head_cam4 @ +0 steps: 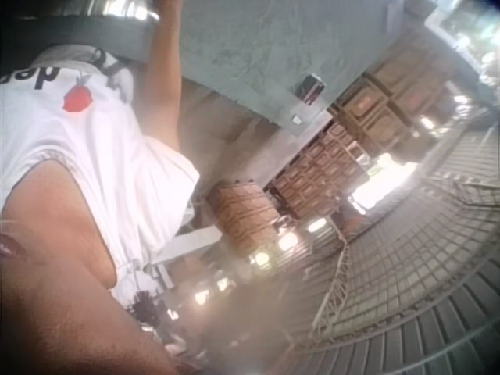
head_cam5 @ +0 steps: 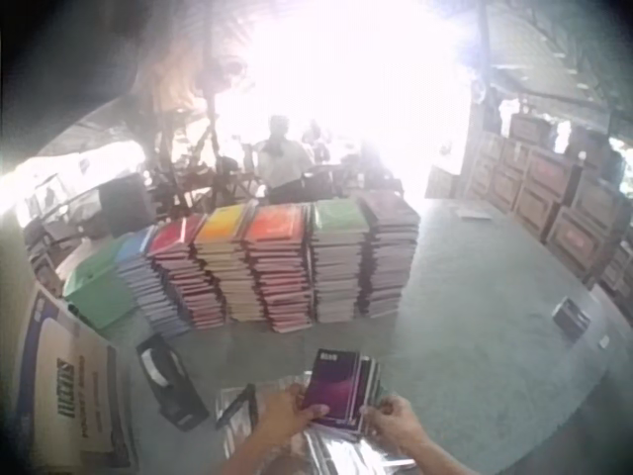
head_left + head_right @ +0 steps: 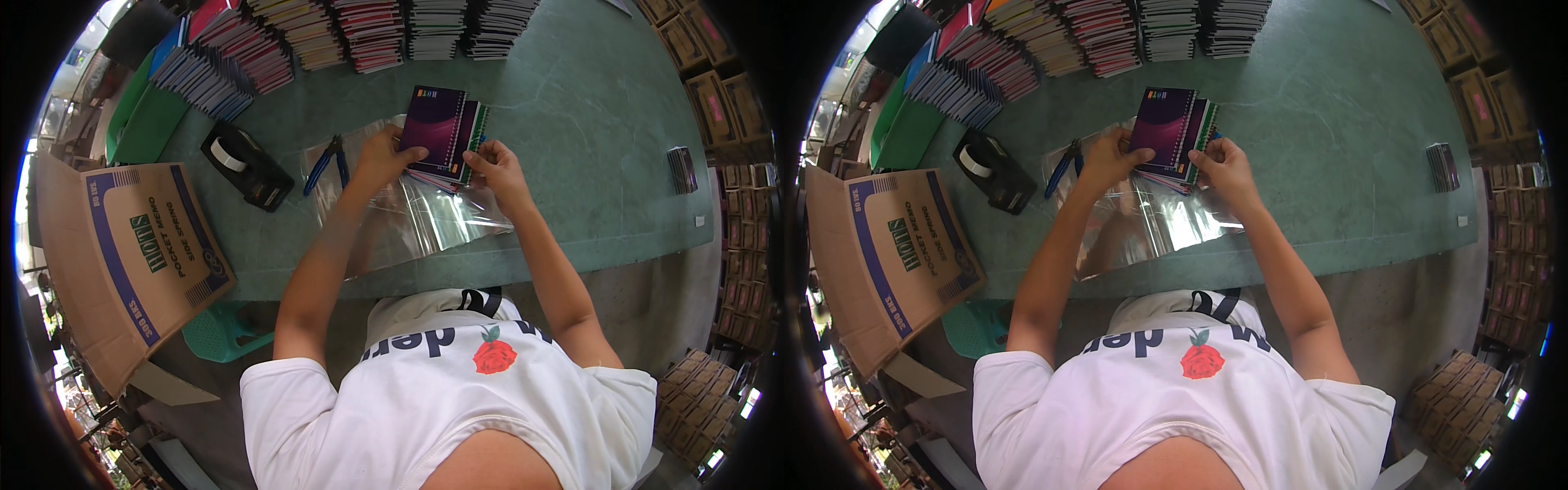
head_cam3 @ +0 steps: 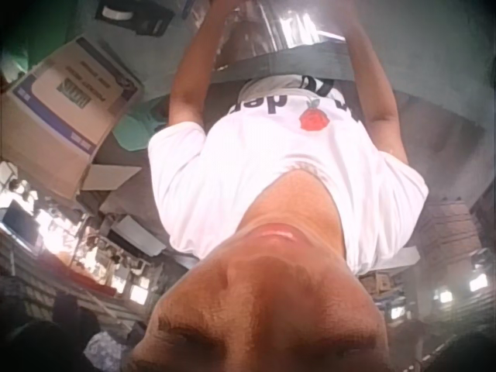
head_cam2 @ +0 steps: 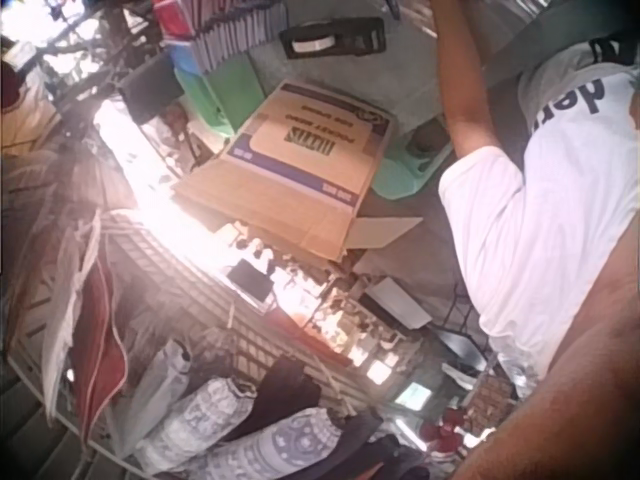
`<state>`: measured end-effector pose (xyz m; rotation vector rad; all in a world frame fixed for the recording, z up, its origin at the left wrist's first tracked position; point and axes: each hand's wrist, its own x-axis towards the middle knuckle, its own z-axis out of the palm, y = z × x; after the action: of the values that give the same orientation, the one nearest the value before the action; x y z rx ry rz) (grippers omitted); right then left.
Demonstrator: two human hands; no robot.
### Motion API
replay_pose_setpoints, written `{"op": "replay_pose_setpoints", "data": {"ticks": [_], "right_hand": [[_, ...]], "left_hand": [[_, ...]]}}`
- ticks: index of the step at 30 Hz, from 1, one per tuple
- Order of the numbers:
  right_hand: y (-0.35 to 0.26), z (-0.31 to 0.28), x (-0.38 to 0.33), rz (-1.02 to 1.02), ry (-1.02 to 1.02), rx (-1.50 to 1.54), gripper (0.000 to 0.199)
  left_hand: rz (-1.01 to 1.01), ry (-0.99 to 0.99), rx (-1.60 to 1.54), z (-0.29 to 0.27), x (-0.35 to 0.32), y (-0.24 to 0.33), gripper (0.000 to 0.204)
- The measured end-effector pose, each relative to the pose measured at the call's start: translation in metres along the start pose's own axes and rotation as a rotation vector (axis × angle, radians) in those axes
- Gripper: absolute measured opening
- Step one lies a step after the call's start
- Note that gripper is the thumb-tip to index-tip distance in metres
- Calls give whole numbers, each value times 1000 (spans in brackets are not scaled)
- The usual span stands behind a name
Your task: The person trims the coil ends of a stack of notebooks using pliers, then organizes several stacks of small notebooks by color, places them into a plastic sleeve, and seals the package by hand.
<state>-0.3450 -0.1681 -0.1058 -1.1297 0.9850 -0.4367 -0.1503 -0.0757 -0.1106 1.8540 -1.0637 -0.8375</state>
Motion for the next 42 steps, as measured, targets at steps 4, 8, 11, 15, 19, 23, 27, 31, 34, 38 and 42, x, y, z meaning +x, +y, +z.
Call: {"op": "replay_pose_setpoints", "data": {"ticks": [4, 8, 11, 15, 19, 23, 27, 31, 34, 38, 42], "right_hand": [[-4, 6, -4, 22, -75, 296, 22], [2, -4, 2, -35, 8, 417, 24], [-4, -43, 1, -67, -38, 456, 29], [-5, -54, -9, -40, -42, 490, 31], [24, -28, -9, 74, -51, 447, 33], [11, -18, -17, 41, -74, 446, 36], [10, -10, -13, 7, 10, 296, 40], [15, -11, -17, 76, 54, 332, 44], [19, -18, -12, -30, 30, 326, 39], [-17, -49, 4, -219, -93, -12, 30], [-105, -42, 10, -304, -328, -638, 25]], "left_hand": [[-124, -65, -303, -1, 1, 9, 42], [-66, -71, -401, -4, 6, 29, 34], [-2, 48, -552, -16, 12, 38, 32], [-9, 51, -767, -38, 20, 48, 34], [1, 21, -784, -35, 22, 51, 30], [-25, -58, -762, -36, 17, 48, 30], [-59, -89, -712, -29, 20, 40, 32], [-113, -129, -743, -24, 21, 24, 34], [-22, -100, -793, -26, 25, 29, 32], [78, -114, -991, -62, 26, 45, 26], [223, -92, -1072, -97, 22, 48, 22]]}}
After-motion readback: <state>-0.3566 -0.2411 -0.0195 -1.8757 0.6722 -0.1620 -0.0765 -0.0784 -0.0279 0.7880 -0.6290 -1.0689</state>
